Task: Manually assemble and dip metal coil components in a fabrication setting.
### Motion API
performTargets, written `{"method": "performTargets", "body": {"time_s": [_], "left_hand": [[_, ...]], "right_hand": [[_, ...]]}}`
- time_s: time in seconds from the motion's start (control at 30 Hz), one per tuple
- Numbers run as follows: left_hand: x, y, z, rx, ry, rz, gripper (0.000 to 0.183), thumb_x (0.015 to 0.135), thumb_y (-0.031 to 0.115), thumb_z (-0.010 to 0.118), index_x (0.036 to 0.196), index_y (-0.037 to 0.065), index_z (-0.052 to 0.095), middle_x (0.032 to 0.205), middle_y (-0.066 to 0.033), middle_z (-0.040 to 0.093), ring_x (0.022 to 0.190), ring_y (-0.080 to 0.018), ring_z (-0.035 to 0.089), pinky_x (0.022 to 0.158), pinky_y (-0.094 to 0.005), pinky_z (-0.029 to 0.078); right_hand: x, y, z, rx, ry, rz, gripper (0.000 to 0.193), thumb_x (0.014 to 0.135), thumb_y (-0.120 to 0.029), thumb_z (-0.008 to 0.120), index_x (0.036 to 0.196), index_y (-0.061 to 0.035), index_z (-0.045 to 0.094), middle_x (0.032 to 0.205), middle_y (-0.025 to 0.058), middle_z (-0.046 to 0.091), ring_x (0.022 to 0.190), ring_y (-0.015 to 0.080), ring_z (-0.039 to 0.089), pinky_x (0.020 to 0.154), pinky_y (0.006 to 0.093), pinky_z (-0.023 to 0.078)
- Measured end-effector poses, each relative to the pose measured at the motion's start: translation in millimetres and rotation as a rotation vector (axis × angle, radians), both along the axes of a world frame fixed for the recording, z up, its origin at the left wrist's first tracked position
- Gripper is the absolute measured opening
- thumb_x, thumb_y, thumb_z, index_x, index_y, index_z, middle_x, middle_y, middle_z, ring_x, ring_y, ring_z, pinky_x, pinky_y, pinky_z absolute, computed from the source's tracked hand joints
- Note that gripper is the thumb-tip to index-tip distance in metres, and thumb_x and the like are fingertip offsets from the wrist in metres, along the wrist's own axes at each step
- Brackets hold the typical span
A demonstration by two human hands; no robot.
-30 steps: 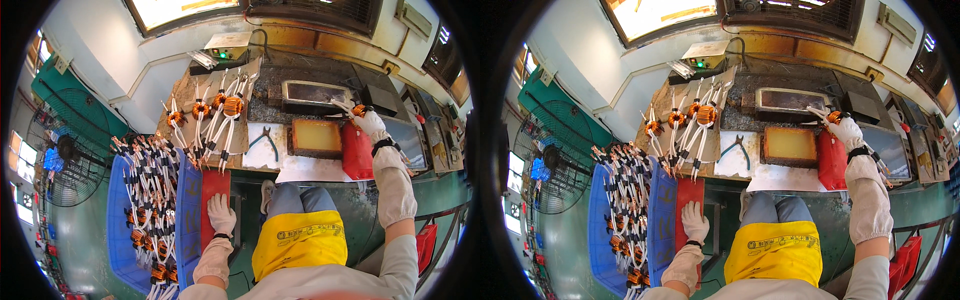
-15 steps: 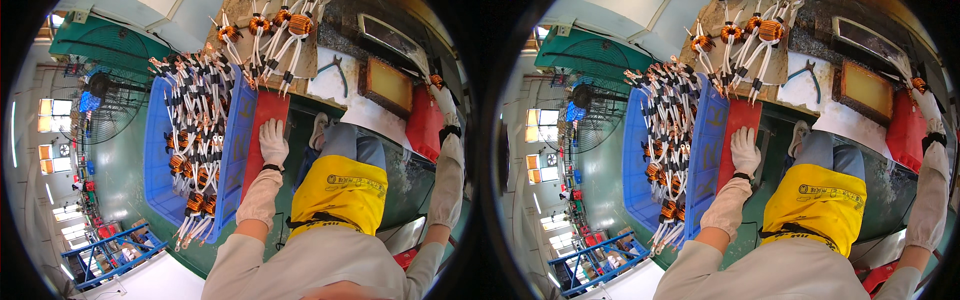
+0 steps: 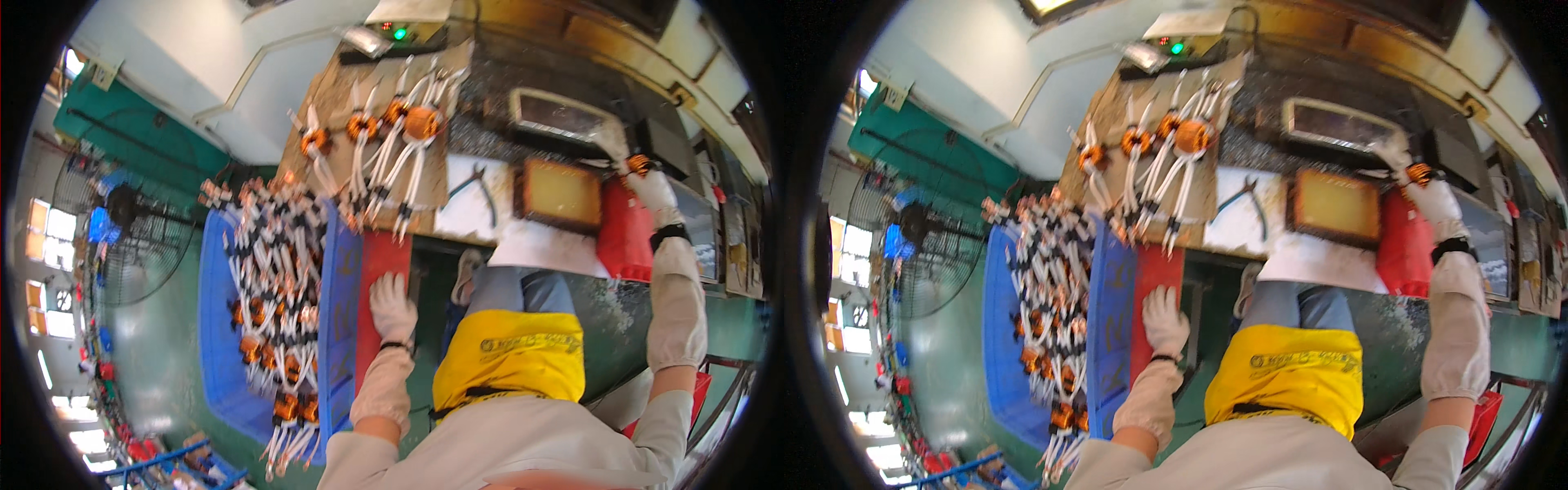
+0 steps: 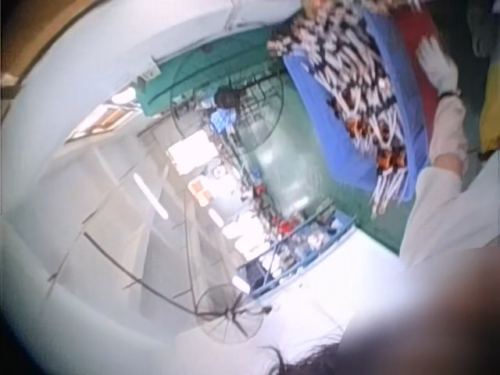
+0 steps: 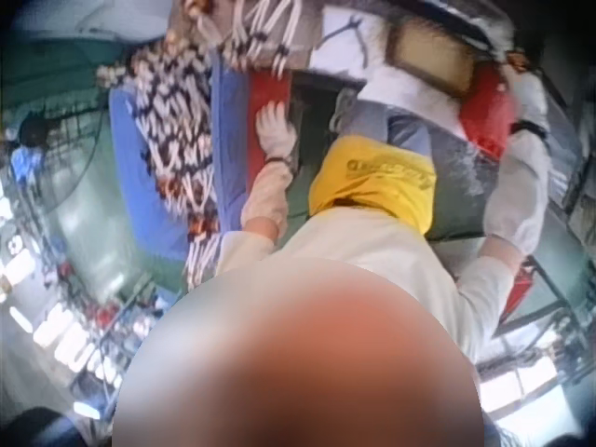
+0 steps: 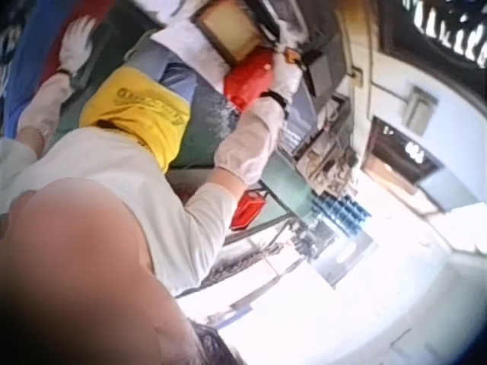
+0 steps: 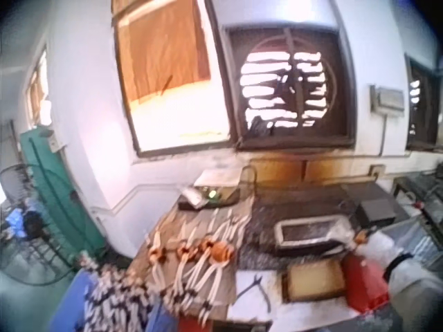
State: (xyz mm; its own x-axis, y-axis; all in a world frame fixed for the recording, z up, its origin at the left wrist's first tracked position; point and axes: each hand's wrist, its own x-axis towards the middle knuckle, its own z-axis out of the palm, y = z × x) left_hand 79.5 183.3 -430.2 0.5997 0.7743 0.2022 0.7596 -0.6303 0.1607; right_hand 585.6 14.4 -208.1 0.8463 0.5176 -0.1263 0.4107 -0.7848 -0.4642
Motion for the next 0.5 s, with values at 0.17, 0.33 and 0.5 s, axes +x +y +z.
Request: {"method": "performTargets", "body": {"time_s": [0.17,0.33,0.5], "left_hand": [[-3,-1,0,0.029,-0.001,-0.024,0.064,0.068,0.014,0.065,0.128,0.005,0.045,0.131,-0.0187,0.045,0.124,-0.0389,0.040,0.109,-0.0520,0.029],[4,0,5,0.033,-0.003,-0.028,0.064,0.067,0.012,0.066,0.127,0.005,0.046,0.130,-0.0193,0.046,0.123,-0.0384,0.041,0.108,-0.0520,0.030],[6,0,3,0.043,0.010,-0.025,0.064,0.066,0.011,0.066,0.126,0.005,0.046,0.130,-0.0193,0.046,0.123,-0.0382,0.042,0.108,-0.0517,0.030]], "right_hand": [[-2,-1,5,-0.203,-0.194,-0.118,0.052,0.074,-0.039,0.060,0.105,0.0030,0.065,0.100,0.0292,0.065,0.096,0.0412,0.064,0.084,0.0452,0.051],[10,-8,2,-0.180,-0.185,-0.085,0.057,0.075,-0.047,0.063,0.104,0.0025,0.064,0.097,0.0276,0.066,0.092,0.0400,0.065,0.080,0.0444,0.052],[12,-7,2,-0.183,-0.181,-0.109,0.057,0.074,-0.044,0.063,0.104,0.0043,0.062,0.095,0.0278,0.066,0.091,0.0397,0.066,0.079,0.0445,0.053]]}}
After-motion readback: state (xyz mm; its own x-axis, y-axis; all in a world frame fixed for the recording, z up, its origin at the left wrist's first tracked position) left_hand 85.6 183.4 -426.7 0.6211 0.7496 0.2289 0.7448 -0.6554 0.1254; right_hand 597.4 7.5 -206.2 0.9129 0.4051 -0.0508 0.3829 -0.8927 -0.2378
